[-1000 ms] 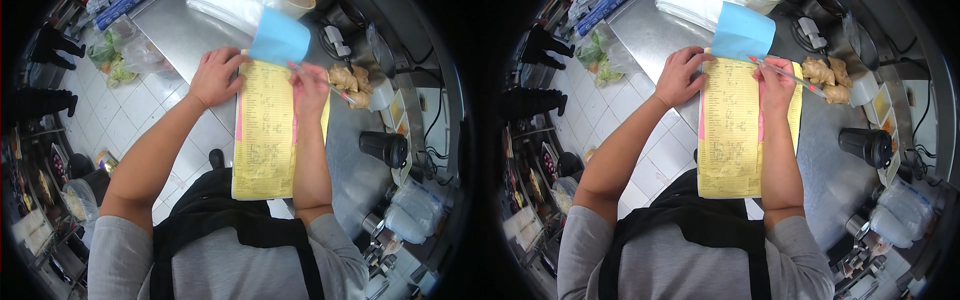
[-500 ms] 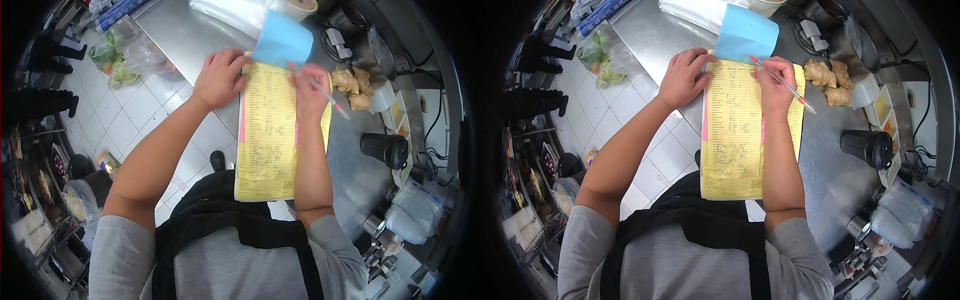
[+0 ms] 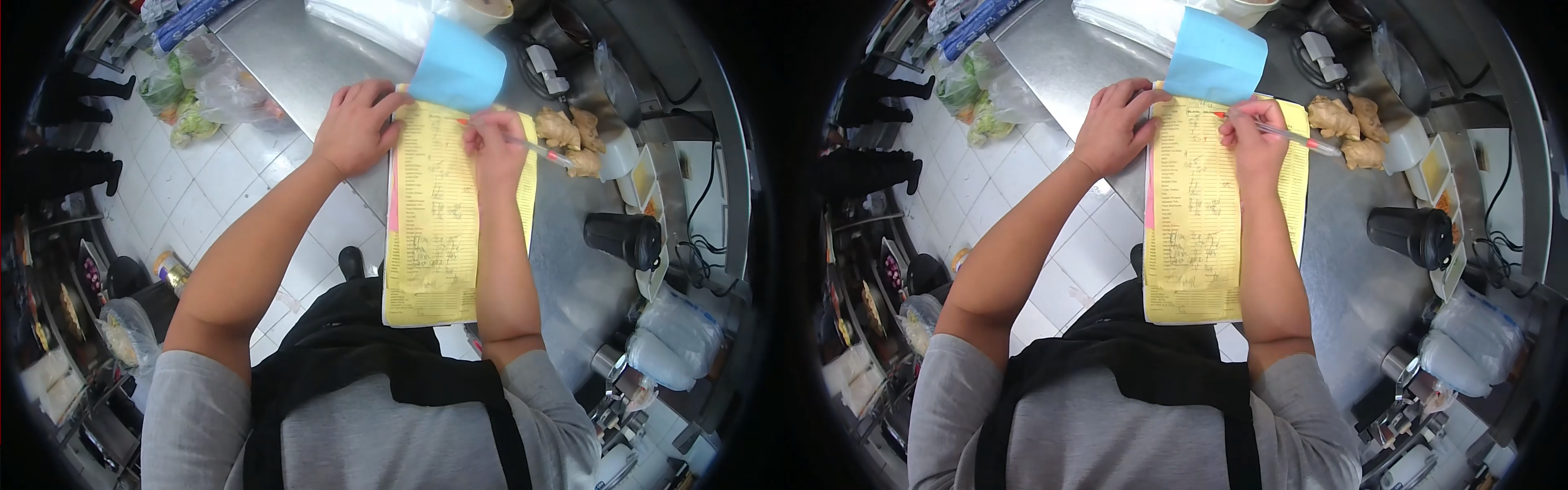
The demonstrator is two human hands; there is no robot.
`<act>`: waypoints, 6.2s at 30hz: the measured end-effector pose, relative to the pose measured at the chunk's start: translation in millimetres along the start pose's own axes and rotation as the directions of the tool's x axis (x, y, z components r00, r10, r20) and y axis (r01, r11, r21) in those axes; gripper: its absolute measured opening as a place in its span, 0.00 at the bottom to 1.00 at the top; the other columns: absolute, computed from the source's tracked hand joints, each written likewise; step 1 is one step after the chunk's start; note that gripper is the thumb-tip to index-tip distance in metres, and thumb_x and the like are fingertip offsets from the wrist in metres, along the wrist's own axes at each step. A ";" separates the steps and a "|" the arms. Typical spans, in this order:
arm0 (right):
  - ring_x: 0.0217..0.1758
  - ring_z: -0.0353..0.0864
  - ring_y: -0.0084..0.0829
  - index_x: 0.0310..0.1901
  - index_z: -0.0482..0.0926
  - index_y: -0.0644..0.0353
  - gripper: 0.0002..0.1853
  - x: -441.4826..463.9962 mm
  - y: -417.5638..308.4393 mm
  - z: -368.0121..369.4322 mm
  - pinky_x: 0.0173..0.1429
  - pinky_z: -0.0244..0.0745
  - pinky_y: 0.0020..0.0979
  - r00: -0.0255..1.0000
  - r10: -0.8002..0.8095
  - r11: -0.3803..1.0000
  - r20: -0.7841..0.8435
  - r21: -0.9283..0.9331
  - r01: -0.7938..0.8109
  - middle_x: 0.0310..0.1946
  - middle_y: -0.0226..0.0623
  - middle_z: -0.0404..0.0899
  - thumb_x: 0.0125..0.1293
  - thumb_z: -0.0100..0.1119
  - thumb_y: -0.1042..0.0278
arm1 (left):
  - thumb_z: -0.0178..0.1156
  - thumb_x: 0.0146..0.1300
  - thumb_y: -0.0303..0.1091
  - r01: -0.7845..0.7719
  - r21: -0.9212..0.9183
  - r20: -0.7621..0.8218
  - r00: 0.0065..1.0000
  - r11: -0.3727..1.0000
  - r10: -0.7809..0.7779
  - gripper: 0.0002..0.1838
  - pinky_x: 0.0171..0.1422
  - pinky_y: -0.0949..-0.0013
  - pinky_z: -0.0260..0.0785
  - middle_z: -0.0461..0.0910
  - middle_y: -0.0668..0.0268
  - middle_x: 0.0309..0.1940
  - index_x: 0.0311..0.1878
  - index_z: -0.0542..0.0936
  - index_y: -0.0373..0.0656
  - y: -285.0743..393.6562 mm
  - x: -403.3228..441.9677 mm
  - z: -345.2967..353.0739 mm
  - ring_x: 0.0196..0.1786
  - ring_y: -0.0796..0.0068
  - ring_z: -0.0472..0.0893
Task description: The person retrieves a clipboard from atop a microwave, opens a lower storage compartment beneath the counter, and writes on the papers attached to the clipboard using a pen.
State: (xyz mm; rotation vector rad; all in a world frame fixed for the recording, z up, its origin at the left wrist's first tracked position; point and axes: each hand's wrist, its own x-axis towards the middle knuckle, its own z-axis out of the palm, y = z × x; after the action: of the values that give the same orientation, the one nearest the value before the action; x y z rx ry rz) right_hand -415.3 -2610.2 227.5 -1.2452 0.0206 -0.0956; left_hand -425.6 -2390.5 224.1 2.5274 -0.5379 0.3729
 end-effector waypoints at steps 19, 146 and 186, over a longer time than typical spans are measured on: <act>0.23 0.65 0.17 0.32 0.69 0.59 0.06 13.1 24.8 4.0 0.29 0.68 0.21 0.944 -0.305 0.923 0.123 -0.206 0.325 0.30 0.31 0.74 0.63 0.49 0.83 | 0.59 0.61 0.35 -0.012 -0.023 0.006 1.000 1.000 0.012 0.17 0.70 0.55 0.57 0.74 0.63 0.57 0.53 0.80 0.60 -3.2 -1.4 -0.1 0.62 0.65 0.72; 0.33 0.83 0.39 0.53 0.75 0.58 0.17 -140.1 -123.1 -55.0 0.39 0.77 0.39 0.992 -0.097 0.481 -0.077 -0.877 -0.021 0.32 0.44 0.82 0.62 0.60 0.67 | 0.60 0.54 0.33 -0.074 -0.157 -0.094 0.994 0.985 0.059 0.27 0.64 0.51 0.63 0.75 0.46 0.51 0.58 0.72 0.33 -24.3 2.0 19.1 0.57 0.45 0.73; 0.25 0.67 0.16 0.42 0.85 0.60 0.09 -744.2 -297.7 -328.2 0.31 0.63 0.19 -0.115 -0.855 0.500 -0.506 -0.744 -0.444 0.25 0.25 0.76 0.59 0.68 0.76 | 0.72 0.47 0.30 -0.735 -0.641 0.169 0.148 0.223 0.974 0.29 0.72 0.47 0.57 0.69 0.56 0.63 0.57 0.79 0.51 507.1 -239.2 158.2 0.69 0.44 0.64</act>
State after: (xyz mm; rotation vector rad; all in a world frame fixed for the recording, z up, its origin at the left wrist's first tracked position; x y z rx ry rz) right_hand -1197.0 -2952.1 377.1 -1.8230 1.4163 -1.7765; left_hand -837.6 -2802.3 227.9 1.4913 -2.1702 -0.1469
